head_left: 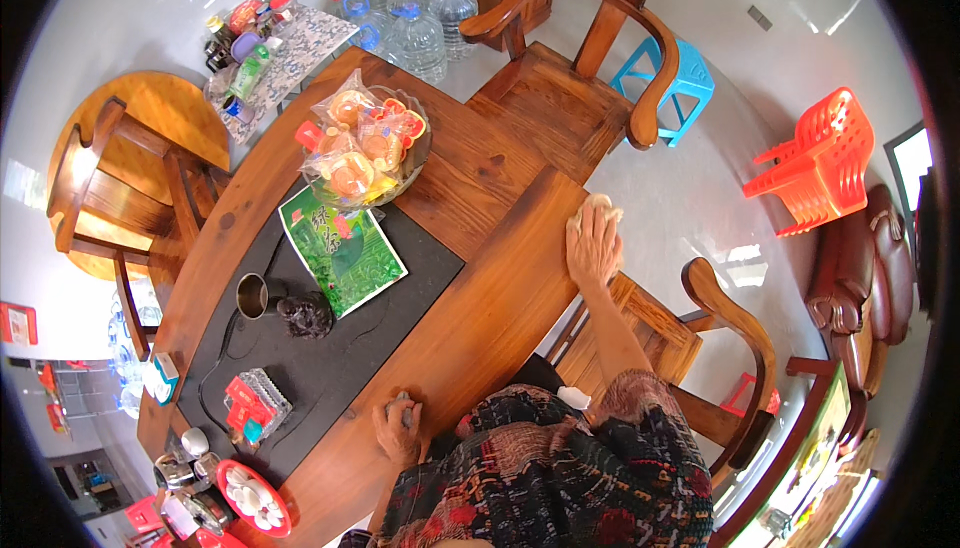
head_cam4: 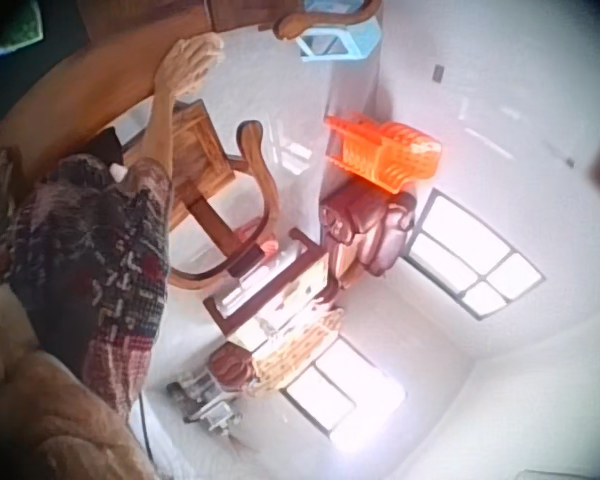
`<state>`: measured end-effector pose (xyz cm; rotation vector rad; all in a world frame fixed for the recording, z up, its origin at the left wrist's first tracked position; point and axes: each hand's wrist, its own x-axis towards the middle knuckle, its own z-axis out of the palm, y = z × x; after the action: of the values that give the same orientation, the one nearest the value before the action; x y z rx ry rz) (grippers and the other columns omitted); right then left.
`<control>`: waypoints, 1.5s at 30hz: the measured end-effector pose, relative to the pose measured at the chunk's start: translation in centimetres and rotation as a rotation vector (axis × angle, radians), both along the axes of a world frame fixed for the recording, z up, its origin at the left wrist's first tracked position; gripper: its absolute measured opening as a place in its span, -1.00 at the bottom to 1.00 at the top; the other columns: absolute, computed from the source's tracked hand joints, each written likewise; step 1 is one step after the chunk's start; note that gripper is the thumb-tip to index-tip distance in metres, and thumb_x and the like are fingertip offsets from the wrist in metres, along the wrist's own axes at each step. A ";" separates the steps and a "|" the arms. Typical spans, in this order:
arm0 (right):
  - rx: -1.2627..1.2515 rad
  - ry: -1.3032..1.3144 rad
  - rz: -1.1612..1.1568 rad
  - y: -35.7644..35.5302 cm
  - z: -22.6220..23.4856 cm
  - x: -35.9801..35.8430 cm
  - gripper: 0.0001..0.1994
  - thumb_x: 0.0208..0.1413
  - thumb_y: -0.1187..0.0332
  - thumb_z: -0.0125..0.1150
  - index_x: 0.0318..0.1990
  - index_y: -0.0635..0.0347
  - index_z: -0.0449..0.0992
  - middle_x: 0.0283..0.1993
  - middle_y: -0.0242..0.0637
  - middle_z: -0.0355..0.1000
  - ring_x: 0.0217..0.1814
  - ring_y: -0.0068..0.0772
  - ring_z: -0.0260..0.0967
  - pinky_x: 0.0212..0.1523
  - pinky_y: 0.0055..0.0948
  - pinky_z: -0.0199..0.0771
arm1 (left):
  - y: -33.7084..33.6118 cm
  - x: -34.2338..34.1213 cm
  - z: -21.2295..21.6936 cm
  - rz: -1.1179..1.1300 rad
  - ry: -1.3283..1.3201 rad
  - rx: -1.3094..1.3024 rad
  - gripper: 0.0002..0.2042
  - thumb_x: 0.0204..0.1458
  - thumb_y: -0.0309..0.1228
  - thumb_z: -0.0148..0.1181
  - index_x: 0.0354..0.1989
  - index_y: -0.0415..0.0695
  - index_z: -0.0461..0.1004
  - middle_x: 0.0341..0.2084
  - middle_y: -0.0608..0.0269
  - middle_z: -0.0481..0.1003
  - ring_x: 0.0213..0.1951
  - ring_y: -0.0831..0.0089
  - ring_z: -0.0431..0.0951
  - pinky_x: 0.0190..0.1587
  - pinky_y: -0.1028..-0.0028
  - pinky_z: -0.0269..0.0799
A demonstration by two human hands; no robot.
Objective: The person wipes a wooden dining table and chairs with a cloth, moving items like a red basin, a tray of cups, and a bag of bread aside to reach different areas. They also pick up and place a plastic bottle on a nearby coffee table before returning to wipe the dining table and chairs again.
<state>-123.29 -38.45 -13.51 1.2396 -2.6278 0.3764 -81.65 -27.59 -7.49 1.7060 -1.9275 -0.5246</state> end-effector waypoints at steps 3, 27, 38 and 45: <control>0.026 -0.021 0.177 2.6 0.7 5.2 -0.47 0.17 0.12 0.01 0.28 0.07 0.20 0.33 -0.28 0.14 0.38 -0.04 -0.01 0.25 0.01 0.03 | 0.2 -1.2 0.7 -0.011 -0.081 -0.077 -0.84 -0.22 -0.48 0.36 -0.43 -0.01 0.51 -0.30 0.17 0.41 -0.24 0.10 0.43 -0.27 0.21 0.40; 0.179 -0.114 1.084 -36.3 1.4 3.1 -0.49 0.25 0.00 -0.23 0.32 -0.14 0.16 0.37 -0.50 0.07 0.44 -0.30 -0.15 0.33 0.02 -0.19 | -15.1 -25.3 -1.4 0.098 -0.106 -0.135 -0.84 -0.15 -0.42 0.32 -0.37 0.11 0.53 -0.12 0.27 0.39 -0.11 0.11 0.37 -0.15 0.19 0.29; 0.010 -0.117 1.565 -25.1 3.6 -2.6 -0.57 0.19 0.12 -0.05 0.16 0.07 0.37 0.23 -0.34 0.23 0.30 -0.20 0.08 0.22 -0.06 0.05 | -16.9 -29.9 -1.7 0.241 -0.327 -0.037 -0.79 -0.12 -0.33 0.32 -0.27 0.11 0.49 -0.02 0.23 0.31 0.01 0.02 0.27 -0.08 0.04 0.18; 0.171 -0.200 1.716 -13.7 4.6 -6.5 -0.55 0.17 0.11 0.02 0.19 0.03 0.33 0.21 -0.35 0.23 0.29 -0.25 0.07 0.20 -0.03 0.04 | -17.3 -29.9 -1.6 0.190 -0.297 -0.055 -0.75 -0.13 -0.19 0.31 -0.26 0.11 0.49 0.01 0.25 0.30 0.05 0.04 0.25 -0.05 0.06 0.14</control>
<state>-129.78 -52.11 -8.95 3.2494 -0.9603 0.4561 -111.55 -44.86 -9.13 1.9959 -1.9261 -0.1520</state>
